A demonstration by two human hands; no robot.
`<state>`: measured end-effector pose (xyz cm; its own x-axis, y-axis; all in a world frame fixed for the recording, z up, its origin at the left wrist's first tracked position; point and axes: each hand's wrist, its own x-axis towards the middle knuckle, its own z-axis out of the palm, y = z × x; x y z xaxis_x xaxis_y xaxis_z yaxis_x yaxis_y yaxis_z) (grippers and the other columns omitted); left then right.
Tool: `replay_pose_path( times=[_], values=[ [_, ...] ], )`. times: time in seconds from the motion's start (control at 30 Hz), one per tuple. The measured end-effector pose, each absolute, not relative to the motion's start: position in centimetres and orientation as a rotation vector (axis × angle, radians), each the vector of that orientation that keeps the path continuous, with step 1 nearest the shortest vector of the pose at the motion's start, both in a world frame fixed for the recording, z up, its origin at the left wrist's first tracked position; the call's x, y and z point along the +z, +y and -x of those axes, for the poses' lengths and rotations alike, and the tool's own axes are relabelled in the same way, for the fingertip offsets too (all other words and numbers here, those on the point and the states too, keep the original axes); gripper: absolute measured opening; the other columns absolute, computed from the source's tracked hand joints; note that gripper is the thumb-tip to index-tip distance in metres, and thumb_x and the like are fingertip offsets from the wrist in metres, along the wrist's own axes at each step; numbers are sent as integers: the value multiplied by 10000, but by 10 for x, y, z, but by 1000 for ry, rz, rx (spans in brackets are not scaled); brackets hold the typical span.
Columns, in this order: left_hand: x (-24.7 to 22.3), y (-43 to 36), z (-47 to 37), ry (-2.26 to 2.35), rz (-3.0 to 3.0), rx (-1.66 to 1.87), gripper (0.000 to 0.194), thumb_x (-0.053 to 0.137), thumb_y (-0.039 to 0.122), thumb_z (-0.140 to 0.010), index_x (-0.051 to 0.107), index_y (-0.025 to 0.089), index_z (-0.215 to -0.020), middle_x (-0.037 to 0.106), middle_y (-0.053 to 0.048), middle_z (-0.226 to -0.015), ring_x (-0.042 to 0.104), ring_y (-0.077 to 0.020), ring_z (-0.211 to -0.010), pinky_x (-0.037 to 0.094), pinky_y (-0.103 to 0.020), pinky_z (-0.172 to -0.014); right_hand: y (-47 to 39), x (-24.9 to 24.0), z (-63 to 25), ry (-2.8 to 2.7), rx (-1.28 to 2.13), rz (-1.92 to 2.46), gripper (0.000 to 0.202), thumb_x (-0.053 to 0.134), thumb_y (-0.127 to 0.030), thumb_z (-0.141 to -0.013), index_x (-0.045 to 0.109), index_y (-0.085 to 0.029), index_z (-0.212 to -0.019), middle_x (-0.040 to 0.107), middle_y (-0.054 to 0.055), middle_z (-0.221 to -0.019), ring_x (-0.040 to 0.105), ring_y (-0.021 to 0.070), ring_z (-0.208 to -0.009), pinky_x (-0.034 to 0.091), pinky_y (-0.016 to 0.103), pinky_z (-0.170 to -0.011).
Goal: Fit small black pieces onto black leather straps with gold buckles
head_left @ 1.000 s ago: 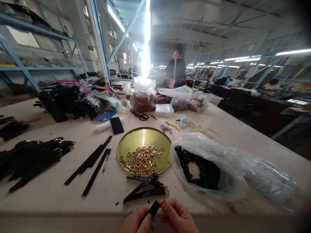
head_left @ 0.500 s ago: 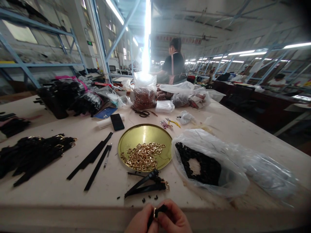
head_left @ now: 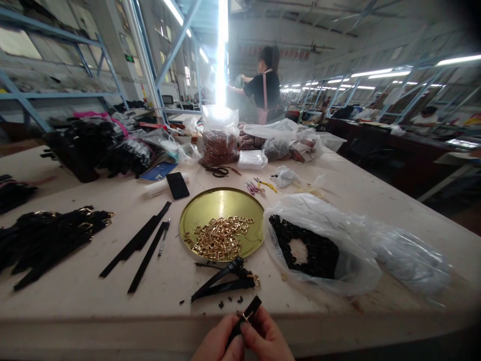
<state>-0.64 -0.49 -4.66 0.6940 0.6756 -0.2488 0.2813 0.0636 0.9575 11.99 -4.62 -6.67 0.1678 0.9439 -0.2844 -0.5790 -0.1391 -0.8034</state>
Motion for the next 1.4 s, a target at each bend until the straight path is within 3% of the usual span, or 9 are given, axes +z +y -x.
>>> replay_pose_path(
  times=[0.2,0.33,0.5,0.7,0.8,0.93,1.2,1.4],
  values=[
    [-53,-4,9,822,-1511,354,303,407,423,-801,498,162,-926,556,-4,-690,487,-129,-586,369,-222,-561,-48,-77,-123,-458,1428,1051,342,719,-456,-630,685,-179,-828,631,0,-638,495,106,-546,372,217,-531],
    [-59,-5,10,861,-1518,371,316,410,405,-811,477,159,-997,567,5,-655,511,-136,-574,381,-226,-561,-48,-87,-120,-369,1487,941,343,784,-395,-564,683,-180,-811,649,-1,-653,541,108,-569,398,214,-548],
    [-64,-6,7,868,-1454,386,321,467,475,-787,495,167,-872,591,-17,-731,555,-156,-660,408,-235,-601,-50,-83,-117,-257,1684,772,342,799,-361,-553,652,-181,-803,659,-5,-627,489,59,-402,324,170,-403],
    [-72,-6,7,919,-1268,386,480,473,653,-730,463,174,-744,544,14,-623,504,-125,-576,369,-217,-541,-49,-77,-115,-343,1712,845,323,794,-373,-560,603,-166,-719,561,-54,-458,456,51,-372,286,158,-402],
    [-72,-7,7,934,-1263,398,496,456,672,-726,460,177,-736,540,17,-597,459,-108,-514,338,-205,-488,-50,-75,-117,-449,1607,935,335,777,-412,-564,614,-169,-727,588,-36,-534,480,83,-444,347,201,-461],
    [-68,-7,5,949,-1346,388,424,428,601,-773,456,181,-715,556,6,-585,452,-109,-497,344,-206,-483,-52,-74,-125,-545,1423,1103,332,715,-480,-614,646,-162,-680,572,-19,-577,478,119,-563,372,235,-557],
    [-62,-11,-2,1034,-1345,374,238,410,416,-774,394,213,-652,507,47,-471,443,-106,-439,355,-206,-496,-50,-98,-131,-432,1608,1105,405,708,-527,-595,615,-138,-663,460,-58,-481,342,59,-430,223,197,-441],
    [-58,-10,-5,1045,-1377,386,214,410,383,-768,409,206,-648,505,41,-521,465,-119,-491,350,-216,-502,-51,-84,-133,-675,1387,1234,347,704,-474,-626,656,-159,-765,601,-2,-645,493,145,-622,370,243,-591]
  ],
)
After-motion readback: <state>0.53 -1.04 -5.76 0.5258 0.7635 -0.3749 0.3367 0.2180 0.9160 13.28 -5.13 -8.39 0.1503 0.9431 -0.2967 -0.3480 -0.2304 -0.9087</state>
